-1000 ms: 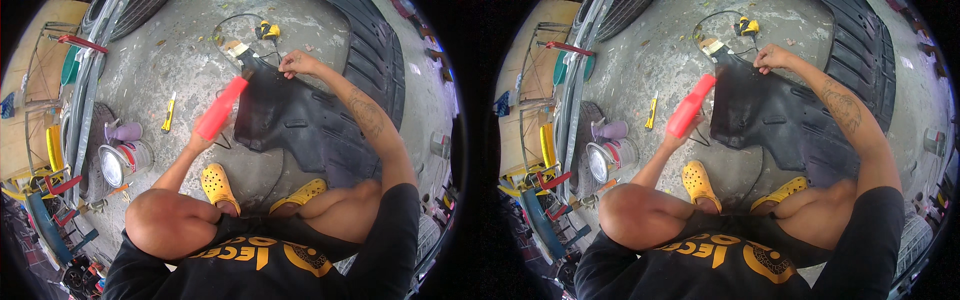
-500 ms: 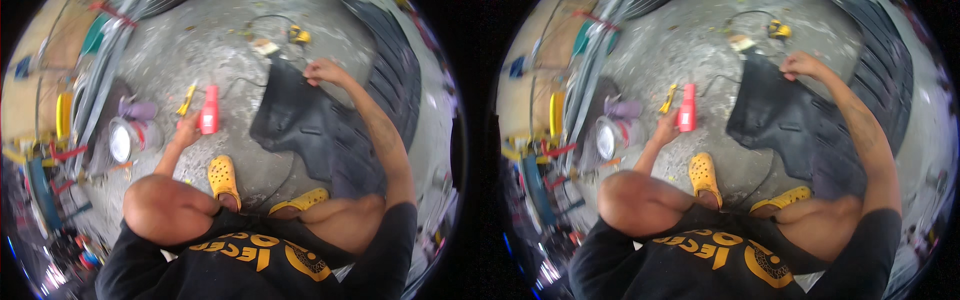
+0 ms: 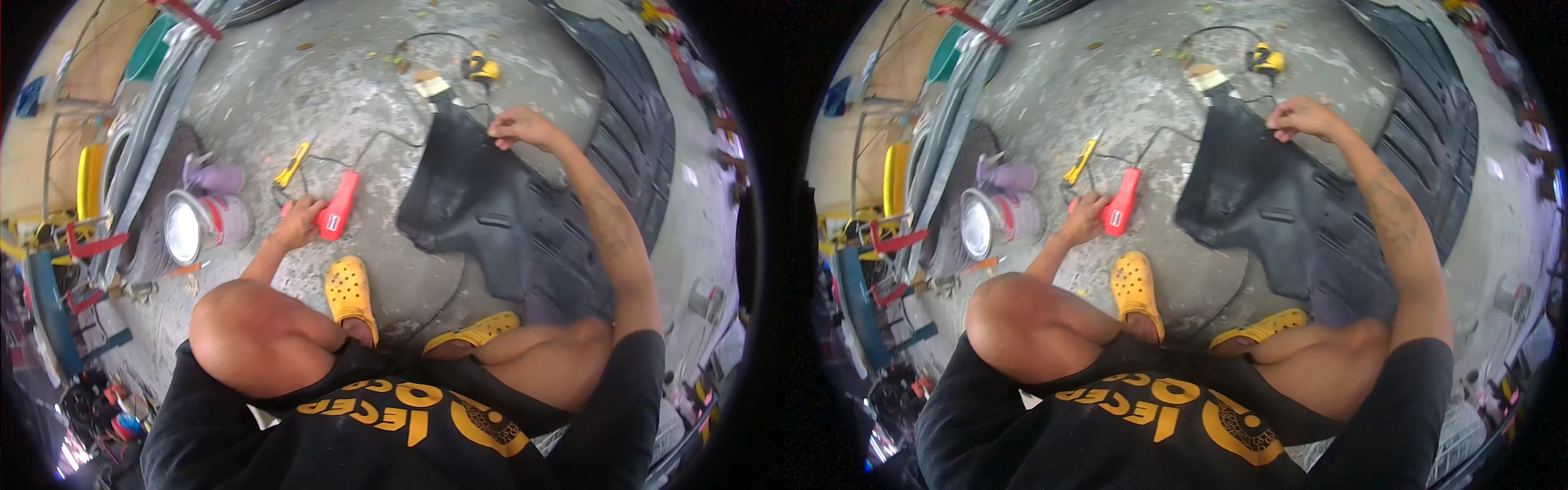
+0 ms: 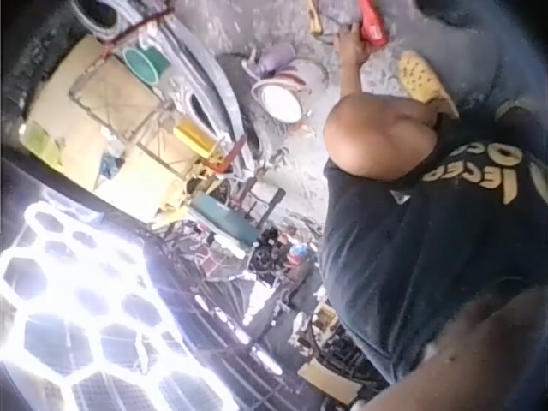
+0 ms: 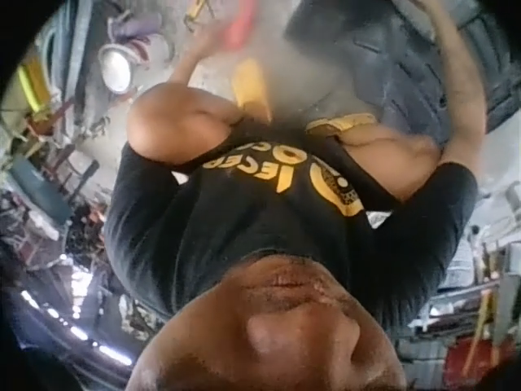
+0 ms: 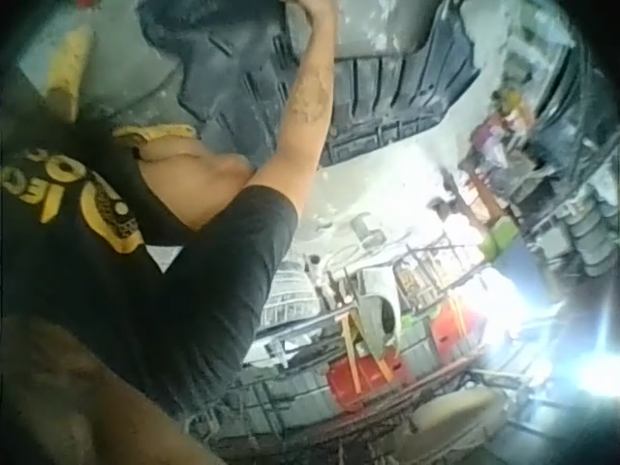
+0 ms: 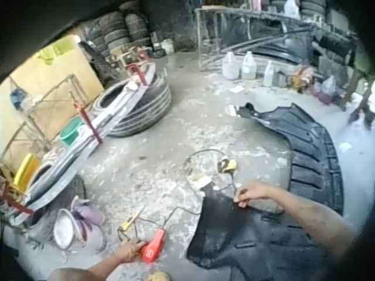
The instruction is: Repairing a black plastic car part using a plastic welding tool and metal staples.
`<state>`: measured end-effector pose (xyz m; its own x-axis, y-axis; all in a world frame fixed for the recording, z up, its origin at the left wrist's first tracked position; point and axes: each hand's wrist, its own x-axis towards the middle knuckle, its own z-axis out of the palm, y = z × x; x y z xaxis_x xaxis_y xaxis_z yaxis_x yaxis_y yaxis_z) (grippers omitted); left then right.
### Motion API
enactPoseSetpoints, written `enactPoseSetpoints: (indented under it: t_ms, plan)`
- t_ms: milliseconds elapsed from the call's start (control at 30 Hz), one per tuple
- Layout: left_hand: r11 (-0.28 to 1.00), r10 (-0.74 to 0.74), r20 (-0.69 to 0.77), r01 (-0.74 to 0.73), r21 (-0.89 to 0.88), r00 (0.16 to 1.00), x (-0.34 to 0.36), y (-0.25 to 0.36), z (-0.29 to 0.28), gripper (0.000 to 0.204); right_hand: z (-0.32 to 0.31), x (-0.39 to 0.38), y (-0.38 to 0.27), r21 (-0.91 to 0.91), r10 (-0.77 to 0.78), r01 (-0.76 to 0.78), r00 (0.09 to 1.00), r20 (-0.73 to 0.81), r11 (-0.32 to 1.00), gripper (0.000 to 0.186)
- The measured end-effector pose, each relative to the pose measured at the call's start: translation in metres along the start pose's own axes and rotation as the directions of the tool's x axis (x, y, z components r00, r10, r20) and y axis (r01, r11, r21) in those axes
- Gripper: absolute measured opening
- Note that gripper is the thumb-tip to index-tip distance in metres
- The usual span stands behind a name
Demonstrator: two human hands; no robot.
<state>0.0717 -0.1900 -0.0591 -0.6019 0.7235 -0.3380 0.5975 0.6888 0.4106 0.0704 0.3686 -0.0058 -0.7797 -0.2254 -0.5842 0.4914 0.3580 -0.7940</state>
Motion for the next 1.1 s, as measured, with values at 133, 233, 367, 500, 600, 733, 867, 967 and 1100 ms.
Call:
enactPoseSetpoints:
  t_ms: [133,233,367,500,600,733,867,967,1100]
  plan:
    - [1.0,0.018,-0.009,-0.018,0.004,1.0,0.002,0.002,0.0,0.064,0.0,-0.006,-0.011,0.032,-0.012,0.01,0.999,0.044,0.999,0.019]
    - [0.998,0.05,0.007,-0.049,-0.038,0.999,0.009,0.002,-0.006,0.064,-0.005,-0.021,-0.014,-0.007,0.001,-0.001,1.0,0.028,1.0,0.019]
    - [0.979,0.008,0.041,-0.016,0.205,0.999,0.007,0.033,-0.046,0.06,-0.001,-0.029,-0.014,0.028,-0.017,0.017,1.0,-0.024,0.999,0.021]
    - [0.982,0.181,0.066,-0.176,-0.072,0.981,0.036,0.055,-0.079,0.036,0.002,-0.024,-0.013,-0.013,-0.023,0.022,0.999,-0.048,1.0,0.022]
    - [0.921,0.329,-0.001,-0.321,-0.219,0.944,0.079,0.08,-0.109,0.031,0.008,-0.016,-0.015,-0.049,-0.022,0.02,0.999,-0.029,0.999,0.022]
    - [0.885,0.193,0.128,-0.116,-0.451,0.973,0.15,0.132,-0.133,0.056,0.004,-0.024,-0.008,-0.028,-0.01,0.009,0.999,-0.037,1.0,0.023]
    - [0.898,0.074,0.199,0.021,-0.439,0.977,0.196,0.162,-0.109,0.072,0.002,-0.027,-0.008,-0.051,-0.007,0.005,0.999,-0.044,0.999,0.023]
    - [0.806,0.024,0.234,0.12,-0.58,0.972,0.204,0.175,-0.096,0.081,0.003,-0.022,-0.009,-0.064,0.0,-0.002,0.999,-0.04,0.998,0.024]
    - [0.762,0.017,0.195,0.114,-0.637,0.981,0.212,0.175,-0.073,0.069,0.004,-0.02,-0.004,-0.015,-0.021,0.021,0.999,-0.032,1.0,0.023]
